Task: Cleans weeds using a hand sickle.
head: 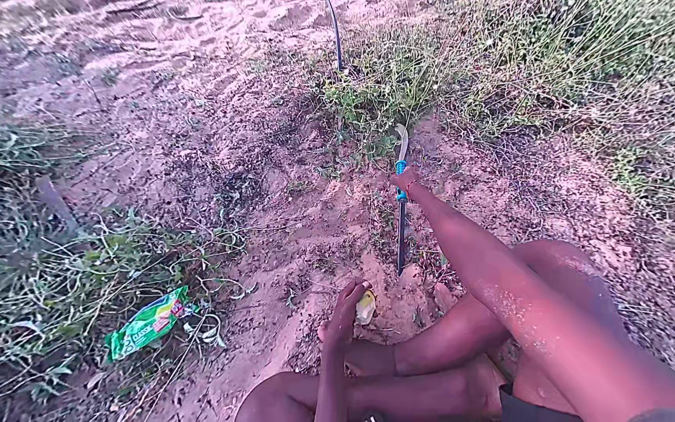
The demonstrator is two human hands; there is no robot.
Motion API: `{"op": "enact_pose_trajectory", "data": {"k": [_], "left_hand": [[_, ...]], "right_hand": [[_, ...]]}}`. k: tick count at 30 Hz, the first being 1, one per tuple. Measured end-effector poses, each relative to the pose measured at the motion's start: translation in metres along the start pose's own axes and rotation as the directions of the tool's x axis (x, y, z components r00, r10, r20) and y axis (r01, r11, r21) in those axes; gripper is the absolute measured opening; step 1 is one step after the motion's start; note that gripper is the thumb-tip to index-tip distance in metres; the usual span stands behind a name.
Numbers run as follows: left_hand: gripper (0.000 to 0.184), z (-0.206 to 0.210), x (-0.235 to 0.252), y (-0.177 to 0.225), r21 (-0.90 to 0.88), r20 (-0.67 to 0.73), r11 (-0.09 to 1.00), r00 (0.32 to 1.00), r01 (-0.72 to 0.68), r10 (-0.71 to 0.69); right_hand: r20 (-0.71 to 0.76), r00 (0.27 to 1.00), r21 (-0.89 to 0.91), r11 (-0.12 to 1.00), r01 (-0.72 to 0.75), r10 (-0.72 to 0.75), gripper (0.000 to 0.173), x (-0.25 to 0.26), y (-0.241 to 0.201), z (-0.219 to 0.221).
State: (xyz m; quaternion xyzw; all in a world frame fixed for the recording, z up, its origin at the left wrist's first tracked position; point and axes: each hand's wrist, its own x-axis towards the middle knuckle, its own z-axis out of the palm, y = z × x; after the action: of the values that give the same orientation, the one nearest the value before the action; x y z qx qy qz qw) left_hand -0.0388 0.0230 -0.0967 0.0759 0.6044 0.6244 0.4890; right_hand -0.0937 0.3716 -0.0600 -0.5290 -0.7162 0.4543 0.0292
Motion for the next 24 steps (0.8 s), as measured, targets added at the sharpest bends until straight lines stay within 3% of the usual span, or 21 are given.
{"op": "enact_pose_trajectory", "data": {"k": [2,5,12,17,24], "left_hand": [[0.027,0.001,0.001,0.003,0.013,-0.003,1.0,1.0,-0.009,0.009],[0.027,0.002,0.001,0.003,0.035,0.012,0.999,1.0,-0.029,0.029],[0.026,0.002,0.001,0.002,0.027,0.039,0.999,0.999,-0.038,0.037],[0.027,0.001,0.0,0.002,0.04,0.033,0.999,0.999,-0.025,0.023],[0.024,0.002,-0.003,-0.001,0.091,0.044,0.995,0.998,-0.041,0.037]], "right_hand": [[-0.001,1.0,-0.044,0.999,-0.012,0.012,0.065,0.0,0.009,0.011],[-0.018,1.0,0.062,0.998,-0.024,0.025,0.061,-0.012,0.04,0.027],[0.063,0.995,0.217,0.972,-0.092,0.08,0.049,-0.062,0.044,0.009],[0.029,0.994,0.008,0.995,-0.102,0.102,0.064,-0.081,0.075,0.032],[0.044,0.995,-0.075,0.994,-0.083,0.087,0.062,-0.15,0.117,0.033]]}}
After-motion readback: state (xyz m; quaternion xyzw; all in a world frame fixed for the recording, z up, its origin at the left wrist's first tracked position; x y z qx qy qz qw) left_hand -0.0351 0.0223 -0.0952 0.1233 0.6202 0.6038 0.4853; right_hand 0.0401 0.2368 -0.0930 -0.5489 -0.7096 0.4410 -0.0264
